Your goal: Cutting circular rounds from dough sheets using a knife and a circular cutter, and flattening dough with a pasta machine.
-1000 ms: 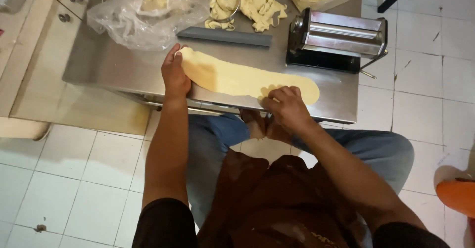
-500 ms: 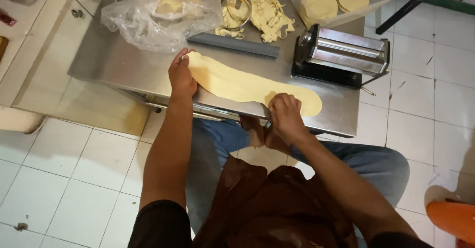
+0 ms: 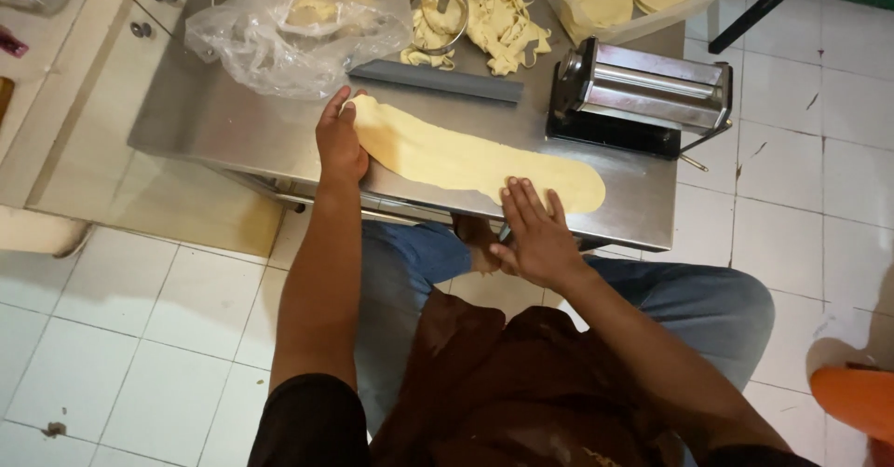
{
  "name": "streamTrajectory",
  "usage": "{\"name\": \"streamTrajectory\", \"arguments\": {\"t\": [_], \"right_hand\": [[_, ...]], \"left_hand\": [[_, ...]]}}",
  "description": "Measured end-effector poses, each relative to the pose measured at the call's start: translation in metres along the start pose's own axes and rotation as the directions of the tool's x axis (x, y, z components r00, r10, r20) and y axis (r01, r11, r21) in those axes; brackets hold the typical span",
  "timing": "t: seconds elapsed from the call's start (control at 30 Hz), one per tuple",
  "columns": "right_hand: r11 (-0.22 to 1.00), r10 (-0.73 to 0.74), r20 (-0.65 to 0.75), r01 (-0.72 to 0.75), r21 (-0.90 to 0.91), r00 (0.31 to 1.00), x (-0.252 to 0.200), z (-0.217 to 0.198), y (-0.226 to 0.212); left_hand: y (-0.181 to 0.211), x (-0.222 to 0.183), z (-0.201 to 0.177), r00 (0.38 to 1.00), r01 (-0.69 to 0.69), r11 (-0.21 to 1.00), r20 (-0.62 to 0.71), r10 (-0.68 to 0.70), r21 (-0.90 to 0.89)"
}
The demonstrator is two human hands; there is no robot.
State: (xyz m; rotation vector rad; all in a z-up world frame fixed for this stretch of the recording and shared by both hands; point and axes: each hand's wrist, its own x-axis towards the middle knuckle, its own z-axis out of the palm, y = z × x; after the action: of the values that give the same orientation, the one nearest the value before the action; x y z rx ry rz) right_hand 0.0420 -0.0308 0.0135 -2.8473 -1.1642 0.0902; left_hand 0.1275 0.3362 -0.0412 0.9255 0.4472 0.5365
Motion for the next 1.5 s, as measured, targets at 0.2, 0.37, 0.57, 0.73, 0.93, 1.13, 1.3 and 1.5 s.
{"name": "streamTrajectory", "arguments": {"t": [0.2,0.37,0.57,0.73,0.93,1.13,1.3,1.5], "right_hand": [[0.897,0.042,-0.350,0.119,0.426,0.936,0.031,-0.015,0.000],[-0.567,0.189,0.287,-0.134,0.812,0.939,0.087,-0.051,-0.026],[-0.227,0.547,0.207,-0.095,0.969,0.811,0.165,0.099,0.035],[0.110,0.573,0.135,-0.239,0.965,0.809,0.132,0.051,0.041],[0.168,0.574,0.148,-0.293,0.941,0.805,0.052,0.006,0.072],[0.246,0.667,0.128,-0.379,0.892,0.734,-0.010,-0.014,0.121],[0.711,0.654,-0.209,-0.496,0.498,0.727,-0.043,0.013,0.158],[0.974,0.214,-0.728,-0.198,0.109,0.651,-0.038,0.008,0.125]], "left_hand": [[-0.002,-0.007,0.017,0.990,-0.127,0.969,-0.027,0.136,0.212],[0.041,-0.092,0.088,0.712,-0.407,0.880,0.688,0.139,0.244],[0.023,-0.051,0.063,0.798,-0.594,0.664,0.439,0.414,0.454],[-0.011,-0.031,0.006,0.697,-0.651,0.103,0.538,0.474,0.752],[-0.020,-0.036,-0.001,0.777,-0.528,-0.069,0.515,0.363,0.846],[-0.018,-0.037,0.003,0.752,-0.564,-0.054,0.539,0.379,0.824],[-0.027,-0.045,0.024,0.436,-0.768,-0.221,0.744,0.507,0.601],[-0.033,-0.121,0.104,0.363,-0.893,-0.196,0.907,0.212,0.404]]}}
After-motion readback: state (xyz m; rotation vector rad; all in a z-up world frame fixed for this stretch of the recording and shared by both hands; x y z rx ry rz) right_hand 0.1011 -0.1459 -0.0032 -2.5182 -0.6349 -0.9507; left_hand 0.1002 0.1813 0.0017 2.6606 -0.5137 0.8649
